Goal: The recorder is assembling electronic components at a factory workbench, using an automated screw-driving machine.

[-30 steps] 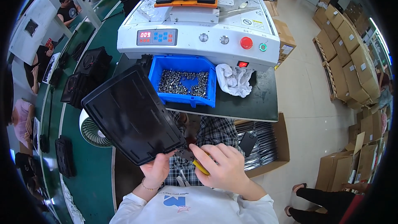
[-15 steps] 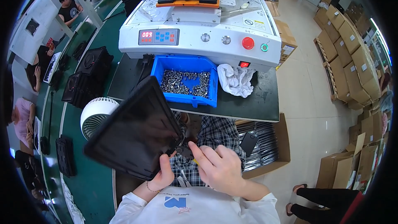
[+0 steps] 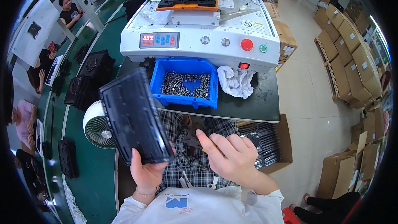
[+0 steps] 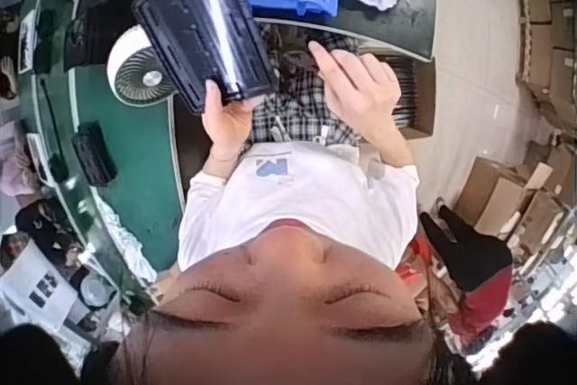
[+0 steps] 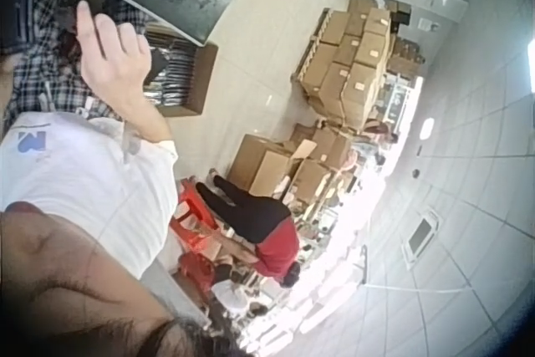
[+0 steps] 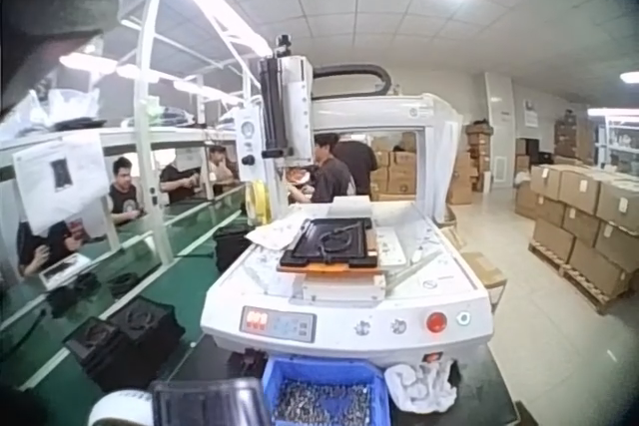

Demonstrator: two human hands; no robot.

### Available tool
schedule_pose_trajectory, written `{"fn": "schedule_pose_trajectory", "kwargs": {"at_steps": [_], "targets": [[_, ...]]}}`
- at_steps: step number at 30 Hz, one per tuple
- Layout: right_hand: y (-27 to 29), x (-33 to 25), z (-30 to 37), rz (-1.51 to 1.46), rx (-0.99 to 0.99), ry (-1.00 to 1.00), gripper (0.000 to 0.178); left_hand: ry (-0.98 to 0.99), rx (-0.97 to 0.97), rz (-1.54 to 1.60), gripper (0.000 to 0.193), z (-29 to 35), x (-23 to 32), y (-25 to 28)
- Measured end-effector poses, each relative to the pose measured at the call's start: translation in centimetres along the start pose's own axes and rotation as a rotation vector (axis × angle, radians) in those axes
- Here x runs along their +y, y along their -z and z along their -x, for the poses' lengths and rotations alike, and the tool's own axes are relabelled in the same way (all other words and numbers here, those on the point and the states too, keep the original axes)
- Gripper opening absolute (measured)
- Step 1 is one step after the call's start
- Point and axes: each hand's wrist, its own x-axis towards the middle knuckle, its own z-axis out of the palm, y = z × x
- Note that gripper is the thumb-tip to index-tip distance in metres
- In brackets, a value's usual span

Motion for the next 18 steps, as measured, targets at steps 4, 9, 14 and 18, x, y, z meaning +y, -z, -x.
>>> {"fn": "schedule_pose_trajectory", "kwargs": {"at_steps": [4, 9, 14, 18], "targets": [[-0.4, -0.4, 0.3, 0.013, -0.042, -0.012, 0.048, 0.178, -0.085, -0.046, 0.065, 0.7, -0.3, -0.2], [-0.2, -0.4, 0.6, 0.034, -0.055, -0.017, 0.051, 0.039, -0.04, 0.073, 0.044, -0.3, -0.2, 0.8], [0.1, 0.1, 1.0, -0.044, -0.115, -0.051, 0.048, -0.046, 0.027, 0.051, 0.042, -0.9, -0.1, 1.8], [-0.7, 0.4, 1.1, -0.523, -0.09, -0.262, 0.038, -0.097, -0.05, 0.112, 0.043, -1.1, -0.2, 1.5]]}}
